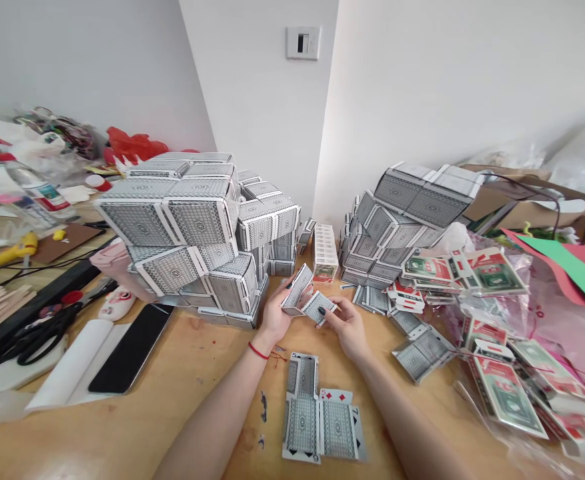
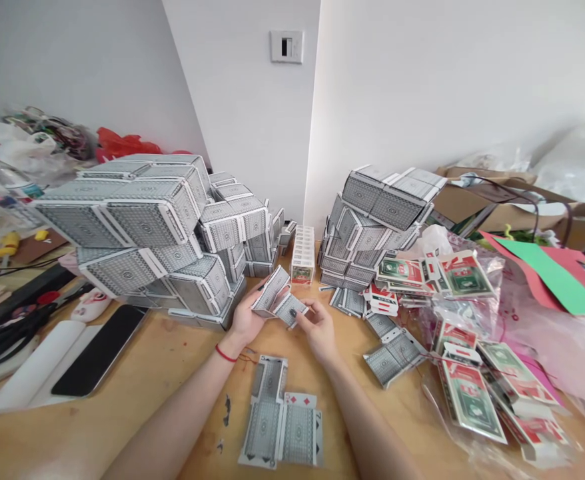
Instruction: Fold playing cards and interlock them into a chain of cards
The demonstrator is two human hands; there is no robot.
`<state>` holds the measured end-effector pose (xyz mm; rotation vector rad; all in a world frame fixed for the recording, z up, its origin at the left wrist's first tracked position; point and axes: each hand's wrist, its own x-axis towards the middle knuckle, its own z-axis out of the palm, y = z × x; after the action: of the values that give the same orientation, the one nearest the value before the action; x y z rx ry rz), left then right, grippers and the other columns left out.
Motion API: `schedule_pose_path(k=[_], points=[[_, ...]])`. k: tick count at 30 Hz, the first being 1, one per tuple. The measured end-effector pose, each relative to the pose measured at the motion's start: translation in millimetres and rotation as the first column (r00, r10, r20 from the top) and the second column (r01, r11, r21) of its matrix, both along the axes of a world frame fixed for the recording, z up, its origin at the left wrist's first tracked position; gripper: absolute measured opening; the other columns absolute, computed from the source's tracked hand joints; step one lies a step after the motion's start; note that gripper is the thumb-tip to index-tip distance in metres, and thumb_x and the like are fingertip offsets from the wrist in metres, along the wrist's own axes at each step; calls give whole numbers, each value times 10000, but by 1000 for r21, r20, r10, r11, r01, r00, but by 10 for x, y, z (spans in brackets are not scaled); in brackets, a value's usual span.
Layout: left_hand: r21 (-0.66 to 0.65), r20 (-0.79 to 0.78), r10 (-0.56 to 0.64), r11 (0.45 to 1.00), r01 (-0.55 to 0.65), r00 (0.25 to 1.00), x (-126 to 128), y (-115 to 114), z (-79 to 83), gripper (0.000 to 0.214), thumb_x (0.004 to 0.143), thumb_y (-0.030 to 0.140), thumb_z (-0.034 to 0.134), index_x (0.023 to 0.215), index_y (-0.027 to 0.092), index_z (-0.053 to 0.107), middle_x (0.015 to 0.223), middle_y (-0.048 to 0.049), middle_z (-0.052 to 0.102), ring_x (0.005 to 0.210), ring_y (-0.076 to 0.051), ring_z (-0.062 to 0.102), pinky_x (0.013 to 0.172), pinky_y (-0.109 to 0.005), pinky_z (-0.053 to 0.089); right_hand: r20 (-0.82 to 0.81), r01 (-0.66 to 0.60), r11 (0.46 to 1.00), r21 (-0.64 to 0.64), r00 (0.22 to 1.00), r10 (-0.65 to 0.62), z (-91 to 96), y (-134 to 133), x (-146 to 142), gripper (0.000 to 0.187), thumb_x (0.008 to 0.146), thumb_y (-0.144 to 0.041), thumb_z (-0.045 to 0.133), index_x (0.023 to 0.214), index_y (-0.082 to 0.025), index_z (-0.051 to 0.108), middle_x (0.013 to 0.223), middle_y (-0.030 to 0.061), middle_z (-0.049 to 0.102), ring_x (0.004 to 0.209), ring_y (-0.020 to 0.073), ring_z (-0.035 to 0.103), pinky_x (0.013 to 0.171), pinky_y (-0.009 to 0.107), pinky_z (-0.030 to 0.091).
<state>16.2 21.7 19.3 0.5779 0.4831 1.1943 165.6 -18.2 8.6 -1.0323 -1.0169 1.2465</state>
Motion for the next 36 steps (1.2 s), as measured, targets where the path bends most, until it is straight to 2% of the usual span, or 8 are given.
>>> schedule_pose_path(k=[5,13,18,24,29,31,36], points=[[7,31,-15,1000,15,999,-21,4,-2,426,774,219,462,1194,147,448,1125,-114,574,1066,-265,510,898,-430,388,57,8,1000,27,998,-10,-30,22,50,233,654,-351,644,811,-181,616,781,24,641,685,150,563,628,271,444],[-22,11,13,1000,-13,1000,0,-8,-16,438,758,189,490,1192,145,452,1136,-108,569,1064,-263,512,916,-440,387,147,-61,996,68,988,51,-51,24,43,180,689,-322,611,800,-186,649,824,29,649,757,169,562,717,283,411],[-7,-53,69,998,-70,996,45,-32,-31,436,741,195,519,1174,149,483,1107,-99,587,1026,-254,540,885,-417,423,180,-68,992,105,982,48,-77,14,13,159,715,-311,589,814,-189,616,773,24,632,701,160,556,674,276,423],[11,-150,182,983,-182,972,100,-43,-31,418,714,232,557,1127,174,533,1168,-83,548,1006,-243,549,842,-396,460,252,-6,984,179,967,-40,-141,4,-18,150,733,-307,574,823,-189,563,725,19,595,648,152,540,615,271,433],[28,-225,180,983,-179,958,133,-51,-45,389,694,237,580,1077,171,570,1115,-82,583,953,-236,576,825,-400,470,334,-71,965,252,942,-18,-102,-15,-44,118,772,-281,515,848,-200,553,783,27,592,729,164,545,674,287,436],[36,-217,163,987,-159,962,132,-53,-46,379,694,234,580,1067,167,575,1103,-83,591,945,-240,580,827,-408,468,331,-77,962,263,944,-15,-91,-12,-37,119,786,-277,489,860,-202,544,781,29,590,733,168,548,688,298,437],[26,-129,159,987,-157,979,87,-35,-24,398,700,228,572,1092,164,555,1108,-89,587,1003,-260,550,828,-424,465,293,-2,968,249,953,-74,-108,19,35,103,794,-283,478,841,-203,521,731,20,573,690,167,550,673,305,439]])
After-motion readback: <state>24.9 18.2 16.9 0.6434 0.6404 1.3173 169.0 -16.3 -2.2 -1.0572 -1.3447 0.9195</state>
